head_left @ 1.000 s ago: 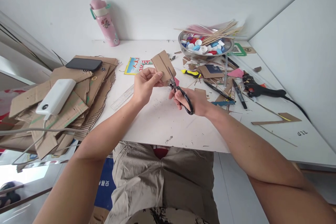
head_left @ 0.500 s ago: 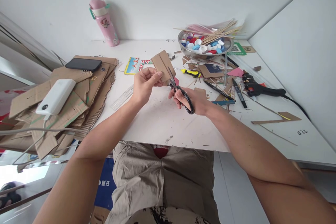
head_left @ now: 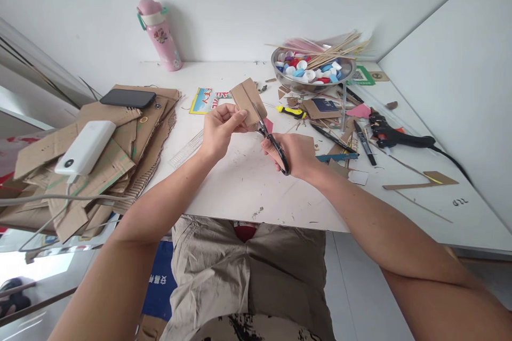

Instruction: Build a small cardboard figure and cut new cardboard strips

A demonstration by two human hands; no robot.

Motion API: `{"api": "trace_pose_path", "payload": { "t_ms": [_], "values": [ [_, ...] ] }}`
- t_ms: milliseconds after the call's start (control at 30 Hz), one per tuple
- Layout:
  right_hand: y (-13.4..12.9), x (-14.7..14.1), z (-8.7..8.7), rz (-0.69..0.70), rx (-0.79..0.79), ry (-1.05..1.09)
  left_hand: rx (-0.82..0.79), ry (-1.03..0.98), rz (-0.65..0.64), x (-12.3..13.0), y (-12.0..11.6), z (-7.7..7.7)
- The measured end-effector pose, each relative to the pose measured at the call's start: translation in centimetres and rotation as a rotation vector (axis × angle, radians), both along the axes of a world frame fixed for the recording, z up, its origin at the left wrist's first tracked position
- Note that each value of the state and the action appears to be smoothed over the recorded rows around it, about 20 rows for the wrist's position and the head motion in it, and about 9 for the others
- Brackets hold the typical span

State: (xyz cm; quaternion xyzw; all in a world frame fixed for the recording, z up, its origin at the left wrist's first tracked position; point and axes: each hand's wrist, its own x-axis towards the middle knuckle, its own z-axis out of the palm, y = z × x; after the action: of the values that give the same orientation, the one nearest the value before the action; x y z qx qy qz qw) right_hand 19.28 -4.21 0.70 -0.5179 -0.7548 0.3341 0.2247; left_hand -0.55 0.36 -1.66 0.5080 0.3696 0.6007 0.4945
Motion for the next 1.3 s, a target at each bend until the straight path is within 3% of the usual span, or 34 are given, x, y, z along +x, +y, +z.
{"api": "trace_pose_path", "payload": {
  "t_ms": [233,467,767,1033,1300],
  "values": [
    [0.0,0.2,0.4,0.078,-0.124,0.074,-0.034,-0.016,-0.060,0.0,-0.2,0.4],
    [0.0,0.1,1.1,0.062,0.038,-0.021,-0.055,0.016,-0.118,0.3,-0.5,0.8],
    [0.3,0.0,0.7,-0.049,-0.022,-0.048,-0.059,0.049,-0.121,0.3,-0.6,0.8],
    [0.5,-0.1,0.8,-0.013,-0.078,-0.074,-0.152,0.098,-0.219,-0.5,0.0,1.2],
    [0.1,0.6,1.4,0.047,-0.073,-0.139,-0.142,0.133,-0.321,-0.7,-0.4,1.4]
  ]
}}
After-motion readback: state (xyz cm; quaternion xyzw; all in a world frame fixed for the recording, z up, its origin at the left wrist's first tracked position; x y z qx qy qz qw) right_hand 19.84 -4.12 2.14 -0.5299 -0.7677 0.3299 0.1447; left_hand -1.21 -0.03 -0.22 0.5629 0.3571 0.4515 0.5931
